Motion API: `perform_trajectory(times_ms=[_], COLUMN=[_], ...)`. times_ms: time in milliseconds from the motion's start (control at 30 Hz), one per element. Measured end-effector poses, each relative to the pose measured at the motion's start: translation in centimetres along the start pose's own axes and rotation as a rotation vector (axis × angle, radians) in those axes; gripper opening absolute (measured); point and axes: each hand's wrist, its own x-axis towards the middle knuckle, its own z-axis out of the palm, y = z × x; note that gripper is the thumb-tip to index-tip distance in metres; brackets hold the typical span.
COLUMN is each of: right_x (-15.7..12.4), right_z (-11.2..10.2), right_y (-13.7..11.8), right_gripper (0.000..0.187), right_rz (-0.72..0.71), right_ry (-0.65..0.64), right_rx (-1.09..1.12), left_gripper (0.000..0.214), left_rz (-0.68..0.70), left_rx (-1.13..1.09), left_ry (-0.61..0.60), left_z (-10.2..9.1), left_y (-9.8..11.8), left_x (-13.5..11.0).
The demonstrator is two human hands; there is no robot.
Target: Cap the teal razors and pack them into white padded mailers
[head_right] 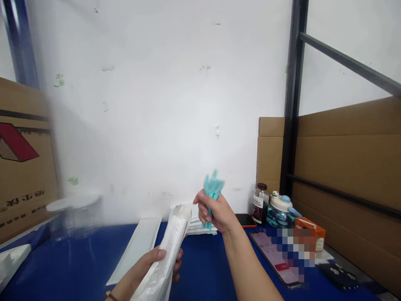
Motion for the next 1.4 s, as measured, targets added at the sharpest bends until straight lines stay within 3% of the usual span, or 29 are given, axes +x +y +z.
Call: perform_trajectory(times_ms=[100,200,367,500,667,767,867,967,1100,1200,1300,1400], right_x=[0.7,1.0,1.1,0.9,0.1,-0.3,-0.2,0.1,0.2,0.1,-0.1,0.0], right_z=[1.3,2.5,3.5,3.7,4.3,4.5,4.2,3.9,4.1,4.3,4.1,3.8], right_y=[0.0,0.5,1.8,1.9,1.8,1.9,2.0,2.0,1.9,1.8,1.8,2.0], right_gripper=[0.034,0.036,0.038,0.036,0.031,0.041,0.044,0.045,0.042,0.05,0.056,0.049], right_rz=[-0.199,-0.181,-0.028,-0.022,0.129,0.23,0.166,0.08,0.082,0.11,0.149,0.111], right_ry=[0.215,0.275,0.161,0.106,-0.174,-0.28,-0.247,-0.204,-0.166,-0.149,-0.172,-0.162], right_rx=[0.27,0.301,0.325,0.31,0.066,0.017,0.042,0.058,0.053,0.067,-0.052,-0.138], left_gripper=[0.05,0.062,0.067,0.068,0.063,0.055,0.054,0.066,0.076,0.08,0.082,0.082], left_rz=[-0.044,-0.114,-0.196,-0.199,-0.164,-0.1,-0.045,0.002,0.025,0.023,0.017,0.029], left_rx=[0.048,0.09,0.113,0.058,0.021,0.016,-0.033,-0.095,-0.101,-0.102,-0.112,-0.134], left_ry=[-0.084,-0.17,-0.238,-0.267,-0.322,-0.361,-0.393,-0.396,-0.387,-0.385,-0.397,-0.403], left_z=[0.5,1.1,1.0,0.9,1.3,1.2,0.9,0.9,1.1,1.2,1.1,0.9], left_y=[0.1,-0.1,-0.3,0.1,0.6,0.3,-0.3,-0.8,-0.9,-0.7,-0.7,-0.9], left_x=[-0.4,-0.7,-0.8,-0.9,-1.0,-0.9,-0.8,-0.7,-0.7,-0.6,-0.5,-0.5])
